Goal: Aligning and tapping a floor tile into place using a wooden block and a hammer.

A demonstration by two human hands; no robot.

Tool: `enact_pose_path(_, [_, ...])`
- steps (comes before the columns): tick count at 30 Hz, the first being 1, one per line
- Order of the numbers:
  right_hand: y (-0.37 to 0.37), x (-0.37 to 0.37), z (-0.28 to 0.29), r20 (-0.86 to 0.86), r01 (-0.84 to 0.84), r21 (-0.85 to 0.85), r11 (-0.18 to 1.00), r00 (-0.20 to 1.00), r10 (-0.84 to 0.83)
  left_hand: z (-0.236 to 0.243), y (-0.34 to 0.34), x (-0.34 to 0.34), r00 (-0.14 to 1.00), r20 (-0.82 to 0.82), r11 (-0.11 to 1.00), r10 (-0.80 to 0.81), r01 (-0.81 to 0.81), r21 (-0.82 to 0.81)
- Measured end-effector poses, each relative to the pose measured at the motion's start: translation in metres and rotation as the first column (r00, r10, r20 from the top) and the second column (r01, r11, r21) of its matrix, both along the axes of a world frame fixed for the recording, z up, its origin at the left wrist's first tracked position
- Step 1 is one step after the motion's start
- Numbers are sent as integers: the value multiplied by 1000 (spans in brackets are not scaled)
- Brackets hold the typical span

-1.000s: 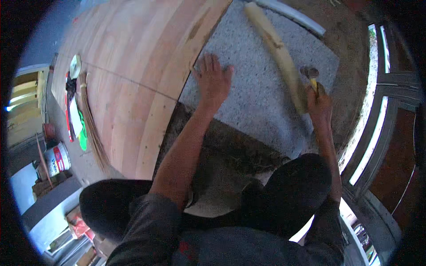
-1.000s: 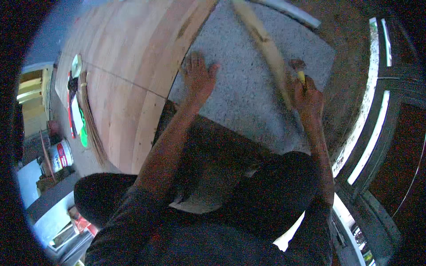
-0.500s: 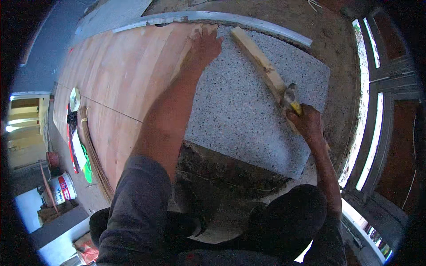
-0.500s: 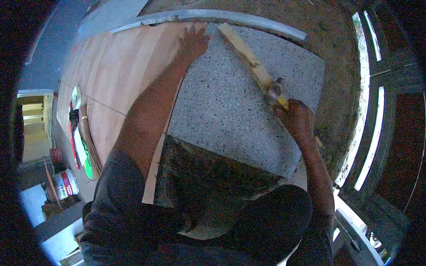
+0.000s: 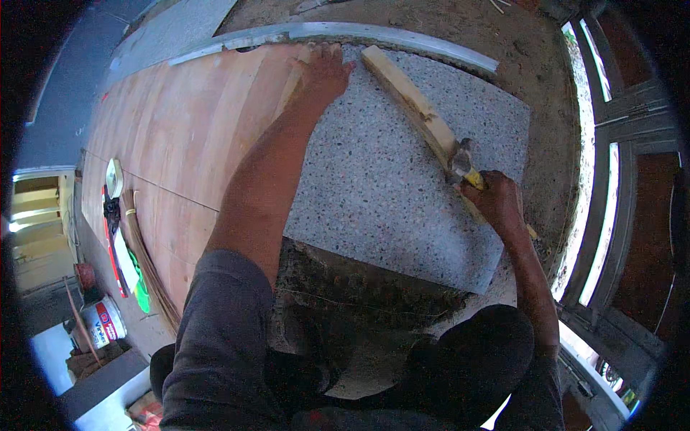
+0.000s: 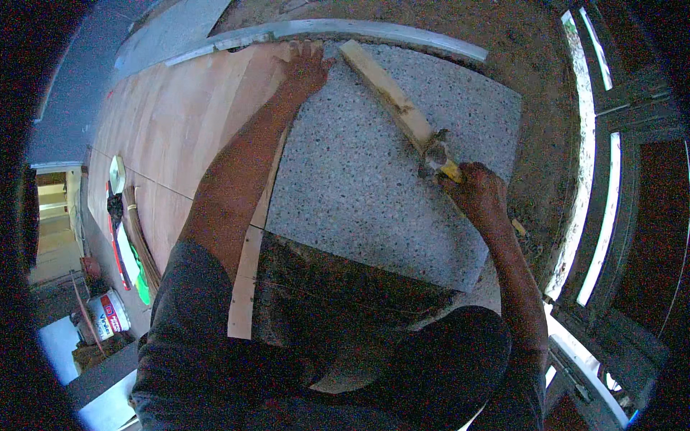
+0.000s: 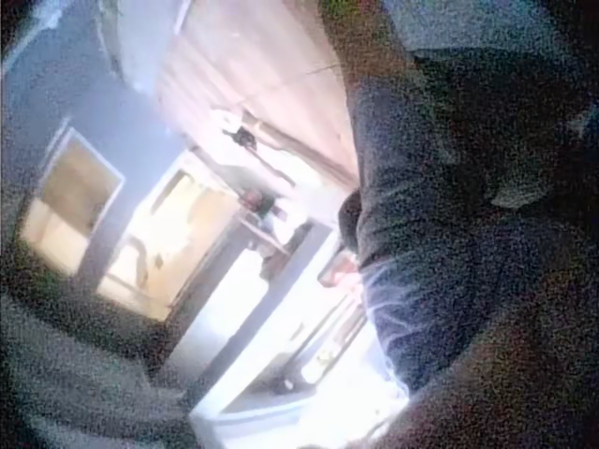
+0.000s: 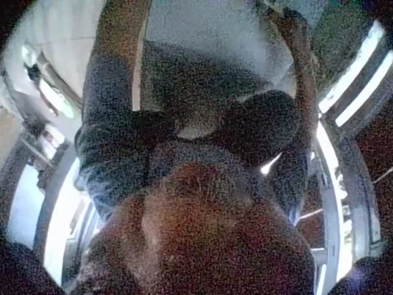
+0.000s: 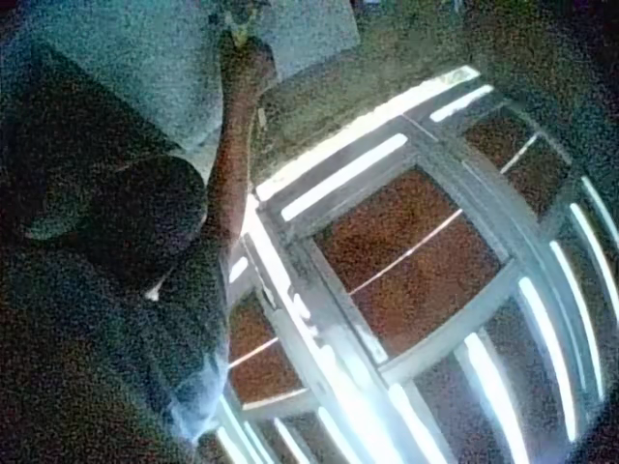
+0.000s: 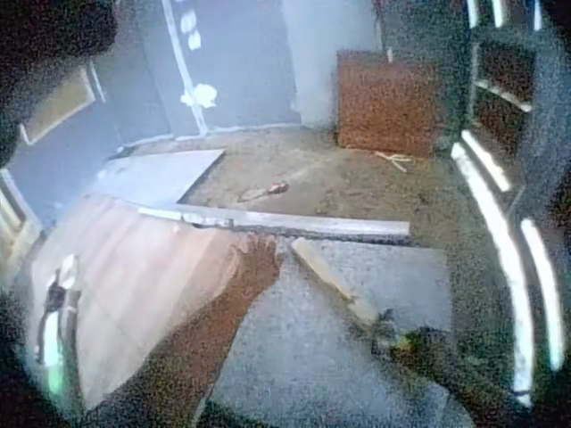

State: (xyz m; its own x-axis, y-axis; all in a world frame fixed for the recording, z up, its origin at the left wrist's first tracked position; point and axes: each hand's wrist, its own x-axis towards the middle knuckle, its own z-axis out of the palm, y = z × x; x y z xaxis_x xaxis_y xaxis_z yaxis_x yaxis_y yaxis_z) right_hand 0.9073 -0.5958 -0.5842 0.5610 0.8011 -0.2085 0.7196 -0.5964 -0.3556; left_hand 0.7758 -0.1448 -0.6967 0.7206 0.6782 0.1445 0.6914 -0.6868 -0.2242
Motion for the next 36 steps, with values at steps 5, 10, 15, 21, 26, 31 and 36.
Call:
enact_pose_path(5, [-3,1,-3,-3,-30,109,994,1000,30,19,-16,1,996,-85,1000,-15,16,6])
enact_pose_path(10, [-2,6,-2,16,-77,51,996,997,77,28,-24,2,1000,-8,1000,20,-20,-11])
enact_pose_path(15, [1,7,2,-17,-87,-48,995,996,86,2,3,8,998,15,997,-68,68,-22])
enact_pose_path(21, [1,11,-6,14,-123,-16,992,992,123,-11,17,8,963,160,967,-214,186,173])
enact_pose_path(26, [0,17,-13,11,-157,1,988,988,157,51,-78,-30,999,40,978,-9,17,-209])
enact_pose_path(31, [4,14,-7,-87,-101,-18,995,991,99,51,-267,-141,864,349,932,363,-325,-164])
enact_pose_path(36, [9,11,-1,-78,-128,-33,991,989,126,55,-335,-198,752,155,761,641,-596,-258])
